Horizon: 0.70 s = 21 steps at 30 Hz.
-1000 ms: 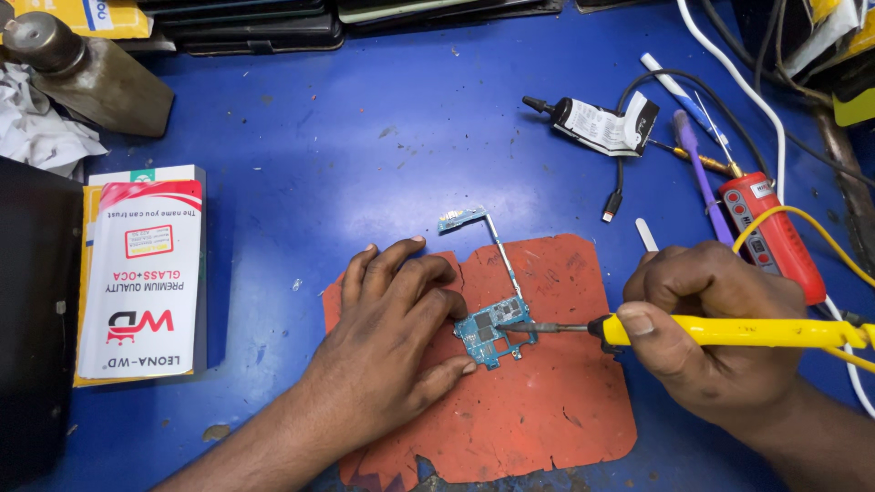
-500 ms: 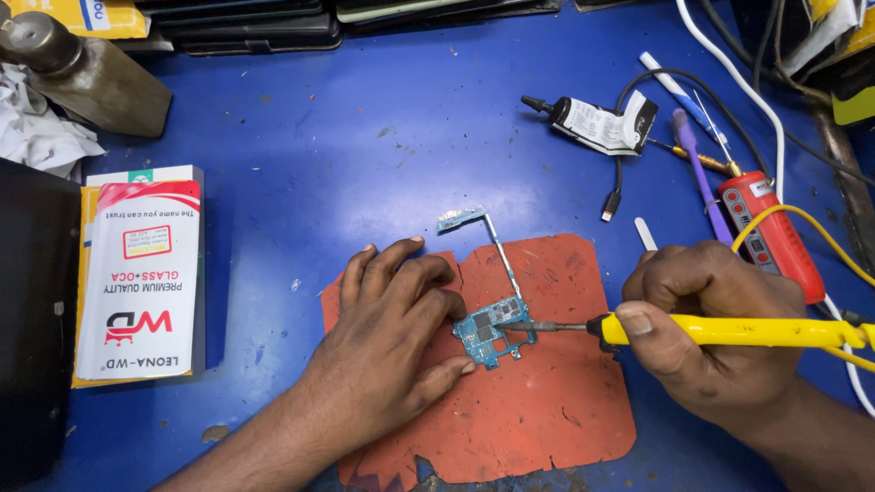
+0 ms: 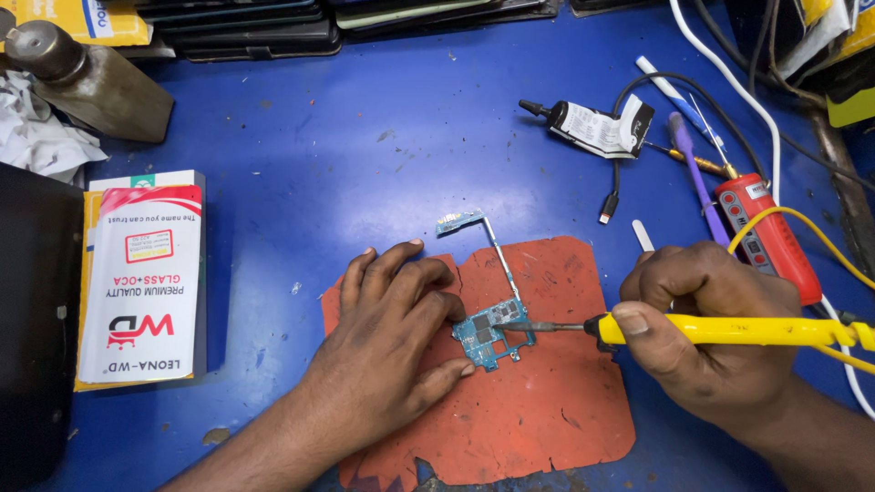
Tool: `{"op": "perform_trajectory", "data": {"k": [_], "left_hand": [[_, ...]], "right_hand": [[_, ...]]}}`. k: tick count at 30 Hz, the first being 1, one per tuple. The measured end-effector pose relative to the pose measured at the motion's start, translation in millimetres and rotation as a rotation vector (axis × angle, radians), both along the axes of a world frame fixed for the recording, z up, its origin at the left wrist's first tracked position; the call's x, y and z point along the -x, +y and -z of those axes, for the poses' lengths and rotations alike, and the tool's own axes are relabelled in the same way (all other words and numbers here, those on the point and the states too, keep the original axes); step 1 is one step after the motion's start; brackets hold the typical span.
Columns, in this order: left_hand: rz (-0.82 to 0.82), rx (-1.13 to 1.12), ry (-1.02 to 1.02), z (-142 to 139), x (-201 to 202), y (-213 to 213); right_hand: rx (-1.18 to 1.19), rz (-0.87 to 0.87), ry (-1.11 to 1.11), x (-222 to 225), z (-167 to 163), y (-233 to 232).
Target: The person holds a phone motherboard steady on a red mat with one hand while soldering points on the board with a yellow soldering iron, repositioning the board and working on different areas of it across the episode.
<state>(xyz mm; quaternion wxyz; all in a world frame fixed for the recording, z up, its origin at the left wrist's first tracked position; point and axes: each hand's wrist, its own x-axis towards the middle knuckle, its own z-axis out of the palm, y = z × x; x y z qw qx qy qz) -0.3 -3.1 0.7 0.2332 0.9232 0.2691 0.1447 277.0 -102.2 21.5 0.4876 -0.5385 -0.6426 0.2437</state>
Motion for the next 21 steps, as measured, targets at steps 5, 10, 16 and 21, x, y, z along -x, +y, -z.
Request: {"op": "perform_trajectory", "data": {"k": [5, 10, 16, 21], "left_hand": [[0.001, -0.003, -0.002, 0.8, 0.4, 0.3], [0.002, -0.003, 0.000, 1.5, 0.7, 0.1], [0.002, 0.009, -0.001, 1.3, 0.2, 0.2], [0.003, 0.006, -0.005, 0.4, 0.5, 0.5]], "right_hand": [[0.029, 0.020, 0.057, 0.2, 1.8, 0.8], [0.003, 0.011, -0.011, 0.0, 0.0, 0.9], [-0.003, 0.017, -0.035, 0.8, -1.2, 2.1], [0.014, 0.017, 0.011, 0.6, -0.3, 2.2]]}}
